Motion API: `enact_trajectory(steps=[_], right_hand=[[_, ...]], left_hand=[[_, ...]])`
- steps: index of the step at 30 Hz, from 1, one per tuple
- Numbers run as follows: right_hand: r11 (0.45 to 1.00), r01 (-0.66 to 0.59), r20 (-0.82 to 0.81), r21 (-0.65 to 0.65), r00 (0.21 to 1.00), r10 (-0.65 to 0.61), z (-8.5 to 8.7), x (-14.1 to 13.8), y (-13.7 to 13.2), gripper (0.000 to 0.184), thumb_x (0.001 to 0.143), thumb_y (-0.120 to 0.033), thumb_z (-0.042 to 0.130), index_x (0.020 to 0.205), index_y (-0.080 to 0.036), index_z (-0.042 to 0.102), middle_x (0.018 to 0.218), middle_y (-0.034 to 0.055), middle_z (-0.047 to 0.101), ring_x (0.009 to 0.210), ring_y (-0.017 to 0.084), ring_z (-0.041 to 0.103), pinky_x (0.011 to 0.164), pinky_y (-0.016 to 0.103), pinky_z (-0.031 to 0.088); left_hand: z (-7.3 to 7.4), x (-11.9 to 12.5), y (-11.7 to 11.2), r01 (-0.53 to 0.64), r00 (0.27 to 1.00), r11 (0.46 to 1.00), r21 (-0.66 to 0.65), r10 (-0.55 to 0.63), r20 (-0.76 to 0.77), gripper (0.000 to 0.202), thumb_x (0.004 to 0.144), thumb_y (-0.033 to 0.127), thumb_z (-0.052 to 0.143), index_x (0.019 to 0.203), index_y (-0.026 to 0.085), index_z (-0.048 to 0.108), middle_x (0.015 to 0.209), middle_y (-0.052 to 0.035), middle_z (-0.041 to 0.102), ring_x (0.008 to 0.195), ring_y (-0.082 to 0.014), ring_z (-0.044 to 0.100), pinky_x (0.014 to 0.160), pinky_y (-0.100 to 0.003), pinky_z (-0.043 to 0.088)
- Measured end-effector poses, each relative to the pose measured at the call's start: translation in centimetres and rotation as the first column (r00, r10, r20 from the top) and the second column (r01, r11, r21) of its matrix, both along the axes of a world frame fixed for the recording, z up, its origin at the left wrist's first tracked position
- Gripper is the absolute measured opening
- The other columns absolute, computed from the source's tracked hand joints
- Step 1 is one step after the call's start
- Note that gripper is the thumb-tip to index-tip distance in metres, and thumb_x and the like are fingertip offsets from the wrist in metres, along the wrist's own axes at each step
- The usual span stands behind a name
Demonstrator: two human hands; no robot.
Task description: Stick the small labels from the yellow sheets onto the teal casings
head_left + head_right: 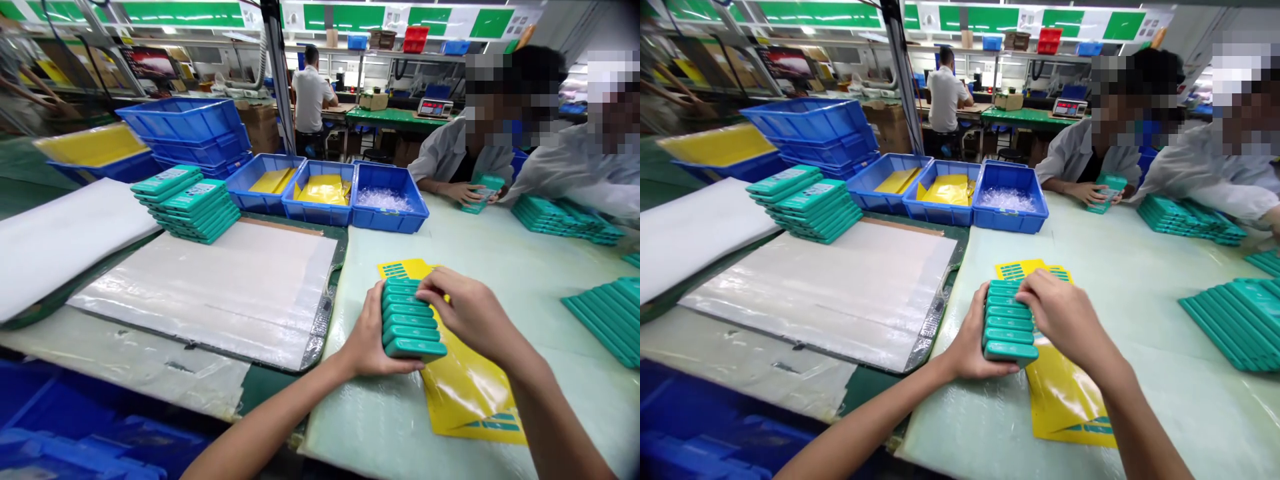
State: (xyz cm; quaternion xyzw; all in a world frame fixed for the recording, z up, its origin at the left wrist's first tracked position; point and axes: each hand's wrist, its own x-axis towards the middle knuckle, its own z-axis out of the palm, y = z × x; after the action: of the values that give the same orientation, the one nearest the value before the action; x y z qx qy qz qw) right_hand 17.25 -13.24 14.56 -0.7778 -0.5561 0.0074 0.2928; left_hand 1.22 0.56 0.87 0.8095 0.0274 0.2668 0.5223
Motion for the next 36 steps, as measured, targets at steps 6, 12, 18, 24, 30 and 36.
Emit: enact_trajectory(steps=[6, 12, 18, 24, 30, 36], right_hand=[[0.99, -0.01, -0.135, 0.142, 0.99, 0.03, 0.9, -2.0, 0.7, 0.02, 0.108, -0.031, 0.061, 0.09, -0.024, 0.066, 0.087, 0.0023, 0.07, 0.076, 0.019, 0.064, 0.071, 0.033, 0.047], [0.996, -0.047, 0.106, -0.08, 0.993, 0.055, 0.3, -2.7, 1.0, 0.019, 0.106, -0.026, 0.059, 0.088, -0.023, 0.063, 0.09, 0.0047, 0.07, 0.078, 0.023, 0.065, 0.071, 0.036, 0.042], [0.992, 0.022, -0.064, 0.121, 0.998, -0.015, 2.1, -1.2, -0.6, 0.02, 0.108, -0.033, 0.065, 0.089, -0.024, 0.067, 0.086, 0.0012, 0.069, 0.071, 0.018, 0.06, 0.064, 0.032, 0.045], [0.993, -0.115, -0.094, 0.002, 0.989, 0.115, 0.0, -2.0, -0.9, 0.015, 0.109, -0.031, 0.064, 0.098, -0.025, 0.073, 0.1, 0.0036, 0.074, 0.085, 0.02, 0.069, 0.077, 0.035, 0.05], [0.973, 0.197, 0.181, 0.117, 0.96, -0.216, 0.7, 1.1, -5.8, 0.022, 0.108, -0.039, 0.063, 0.092, -0.024, 0.067, 0.088, 0.0044, 0.071, 0.068, 0.021, 0.062, 0.065, 0.036, 0.046], [0.986, -0.098, -0.044, 0.137, 0.993, 0.105, 1.5, -5.0, -0.5, 0.018, 0.109, -0.024, 0.065, 0.091, -0.022, 0.068, 0.091, 0.0028, 0.07, 0.076, 0.017, 0.066, 0.066, 0.03, 0.049]], left_hand=[[0.2, 0.0, 0.1, -0.002, 1.0, 1.0, 0.02, 0.002, 0.015, 0.155, 0.061, 0.066, 0.103, 0.175, 0.024, 0.005, 0.169, -0.0241, 0.033, 0.161, -0.0527, 0.037, 0.134, -0.074, 0.035], [0.1, 0.1, 0.1, 0.008, 0.999, 0.999, 0.041, -0.007, -0.037, 0.16, 0.058, 0.06, 0.106, 0.175, 0.025, 0.002, 0.171, -0.0247, 0.029, 0.163, -0.0547, 0.033, 0.135, -0.074, 0.033], [0.4, 0.1, 0.0, 0.005, 1.0, 1.0, 0.018, -0.006, 0.027, 0.156, 0.061, 0.065, 0.104, 0.174, 0.024, 0.004, 0.165, -0.0239, 0.036, 0.159, -0.0525, 0.039, 0.133, -0.073, 0.036], [0.2, -0.1, 0.0, 0.012, 1.0, 0.999, 0.045, -0.012, -0.004, 0.159, 0.061, 0.066, 0.103, 0.173, 0.024, -0.002, 0.17, -0.0259, 0.03, 0.162, -0.0551, 0.034, 0.134, -0.075, 0.036], [0.0, -0.2, 0.0, 0.009, 1.0, 0.998, 0.067, -0.011, 0.022, 0.159, 0.063, 0.061, 0.104, 0.173, 0.025, -0.005, 0.172, -0.0268, 0.026, 0.164, -0.0549, 0.032, 0.135, -0.074, 0.035], [0.3, -0.1, 0.2, 0.016, 0.999, 1.0, 0.023, -0.015, -0.033, 0.156, 0.061, 0.064, 0.103, 0.172, 0.024, 0.002, 0.171, -0.0245, 0.029, 0.163, -0.0539, 0.034, 0.136, -0.072, 0.035]])
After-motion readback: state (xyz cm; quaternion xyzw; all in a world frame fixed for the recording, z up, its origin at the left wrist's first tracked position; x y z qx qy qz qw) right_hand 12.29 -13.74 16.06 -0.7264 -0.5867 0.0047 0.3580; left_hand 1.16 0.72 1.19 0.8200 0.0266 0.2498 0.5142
